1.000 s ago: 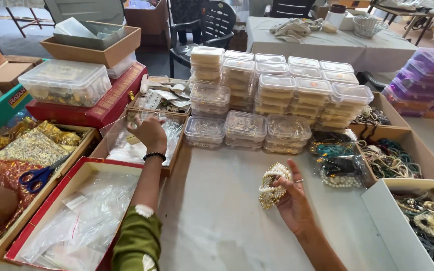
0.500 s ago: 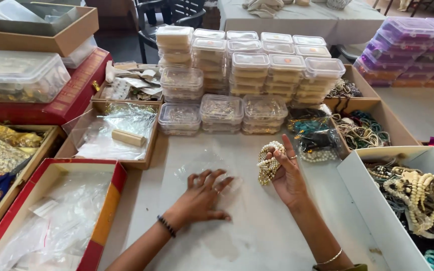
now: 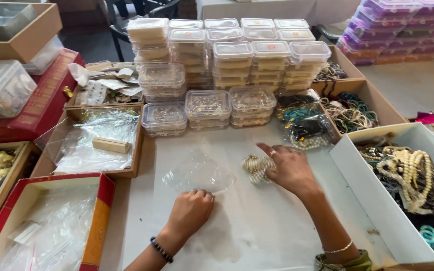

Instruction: Sorting and packing pearl necklaces and bracelets into small plastic bags.

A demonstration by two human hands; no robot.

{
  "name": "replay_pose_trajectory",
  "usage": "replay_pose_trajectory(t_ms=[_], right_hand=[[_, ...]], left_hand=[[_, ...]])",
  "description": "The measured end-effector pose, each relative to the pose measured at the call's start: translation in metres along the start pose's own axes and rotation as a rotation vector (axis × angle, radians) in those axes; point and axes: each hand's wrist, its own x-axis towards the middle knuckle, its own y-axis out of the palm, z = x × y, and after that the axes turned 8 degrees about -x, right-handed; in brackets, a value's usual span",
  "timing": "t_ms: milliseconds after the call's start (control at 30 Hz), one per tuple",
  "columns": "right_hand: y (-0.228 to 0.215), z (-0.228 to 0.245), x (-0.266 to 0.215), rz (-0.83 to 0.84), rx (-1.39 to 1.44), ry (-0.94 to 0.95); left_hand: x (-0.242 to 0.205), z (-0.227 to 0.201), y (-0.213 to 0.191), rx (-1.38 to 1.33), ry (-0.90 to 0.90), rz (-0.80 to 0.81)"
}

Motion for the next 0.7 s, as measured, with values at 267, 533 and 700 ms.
replay_pose_trajectory(t_ms=[267,533,700], right_hand=[[0.041,0.008,0.017,0.049,0.192,-0.202],[0.075,0.020,0.016,-0.383,0.437,-0.286],[0.075,0.016,0.017,-0.501,0.596,-0.210]], left_hand=[[0.078,0.019,-0.003,-0.721,-0.521,0.011],[0.037,0.068,-0.035,0.351,-0.300,0.508],[0.027,0.046,-0.074,-0.030,-0.293,0.330]])
